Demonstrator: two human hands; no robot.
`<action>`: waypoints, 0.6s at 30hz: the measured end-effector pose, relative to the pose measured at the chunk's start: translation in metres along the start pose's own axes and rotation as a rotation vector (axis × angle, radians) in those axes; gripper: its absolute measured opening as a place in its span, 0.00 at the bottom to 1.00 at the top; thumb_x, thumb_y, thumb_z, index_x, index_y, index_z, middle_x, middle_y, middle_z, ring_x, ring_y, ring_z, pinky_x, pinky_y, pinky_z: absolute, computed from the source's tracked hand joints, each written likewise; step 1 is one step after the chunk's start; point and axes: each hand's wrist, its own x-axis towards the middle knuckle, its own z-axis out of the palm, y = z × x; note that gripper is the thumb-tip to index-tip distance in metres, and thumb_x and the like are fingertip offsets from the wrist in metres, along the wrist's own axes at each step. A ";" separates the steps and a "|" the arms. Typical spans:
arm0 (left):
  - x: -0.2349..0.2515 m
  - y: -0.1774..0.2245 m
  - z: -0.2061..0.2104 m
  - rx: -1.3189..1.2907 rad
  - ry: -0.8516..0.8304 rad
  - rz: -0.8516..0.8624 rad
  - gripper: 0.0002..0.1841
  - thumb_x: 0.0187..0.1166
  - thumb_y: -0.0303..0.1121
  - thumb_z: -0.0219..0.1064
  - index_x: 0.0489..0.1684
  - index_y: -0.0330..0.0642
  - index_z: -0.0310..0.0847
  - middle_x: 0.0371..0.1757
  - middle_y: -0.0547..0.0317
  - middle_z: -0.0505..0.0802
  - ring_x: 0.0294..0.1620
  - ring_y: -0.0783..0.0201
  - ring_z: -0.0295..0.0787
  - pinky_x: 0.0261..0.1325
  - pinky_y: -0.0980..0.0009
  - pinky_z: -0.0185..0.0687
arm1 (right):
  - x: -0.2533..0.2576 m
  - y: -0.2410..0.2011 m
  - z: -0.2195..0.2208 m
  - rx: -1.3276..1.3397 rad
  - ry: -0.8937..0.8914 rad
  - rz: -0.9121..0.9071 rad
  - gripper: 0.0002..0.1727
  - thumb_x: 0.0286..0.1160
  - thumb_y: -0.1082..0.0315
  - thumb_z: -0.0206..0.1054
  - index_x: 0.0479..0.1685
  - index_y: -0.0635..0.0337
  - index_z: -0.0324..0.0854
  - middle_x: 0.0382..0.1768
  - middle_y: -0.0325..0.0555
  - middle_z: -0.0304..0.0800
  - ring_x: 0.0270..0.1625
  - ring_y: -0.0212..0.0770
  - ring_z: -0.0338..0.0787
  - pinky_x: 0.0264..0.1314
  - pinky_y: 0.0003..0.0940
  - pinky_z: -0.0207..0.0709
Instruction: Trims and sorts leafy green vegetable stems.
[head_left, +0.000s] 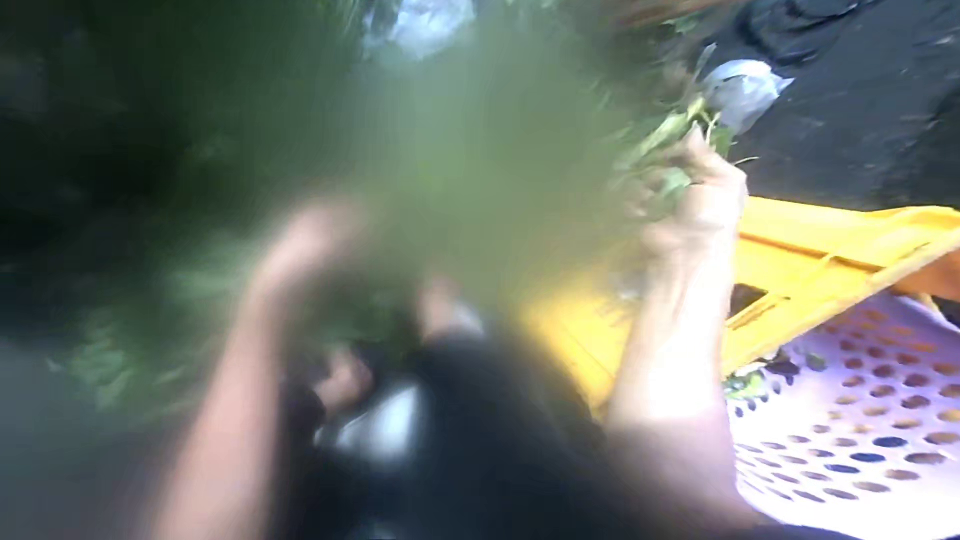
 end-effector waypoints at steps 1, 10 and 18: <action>-0.001 -0.001 -0.001 -0.128 -0.021 -0.030 0.13 0.92 0.33 0.54 0.57 0.38 0.84 0.36 0.55 0.92 0.33 0.61 0.93 0.37 0.61 0.95 | -0.001 0.002 0.000 -0.413 0.118 -0.065 0.14 0.92 0.56 0.53 0.41 0.50 0.79 0.21 0.35 0.79 0.20 0.29 0.78 0.24 0.26 0.77; 0.009 -0.002 0.035 -0.286 -0.014 -0.010 0.11 0.87 0.28 0.62 0.59 0.34 0.85 0.45 0.46 0.95 0.37 0.55 0.96 0.38 0.59 0.95 | -0.041 0.073 0.066 -0.642 -0.326 -0.440 0.25 0.82 0.45 0.67 0.63 0.56 0.84 0.45 0.43 0.93 0.39 0.35 0.93 0.36 0.34 0.90; -0.010 0.009 0.070 0.228 0.174 0.093 0.09 0.85 0.37 0.68 0.50 0.43 0.89 0.34 0.63 0.97 0.32 0.68 0.96 0.42 0.65 0.95 | -0.044 0.065 0.120 0.101 -0.611 0.283 0.07 0.87 0.62 0.62 0.42 0.53 0.77 0.17 0.29 0.68 0.13 0.23 0.60 0.13 0.17 0.56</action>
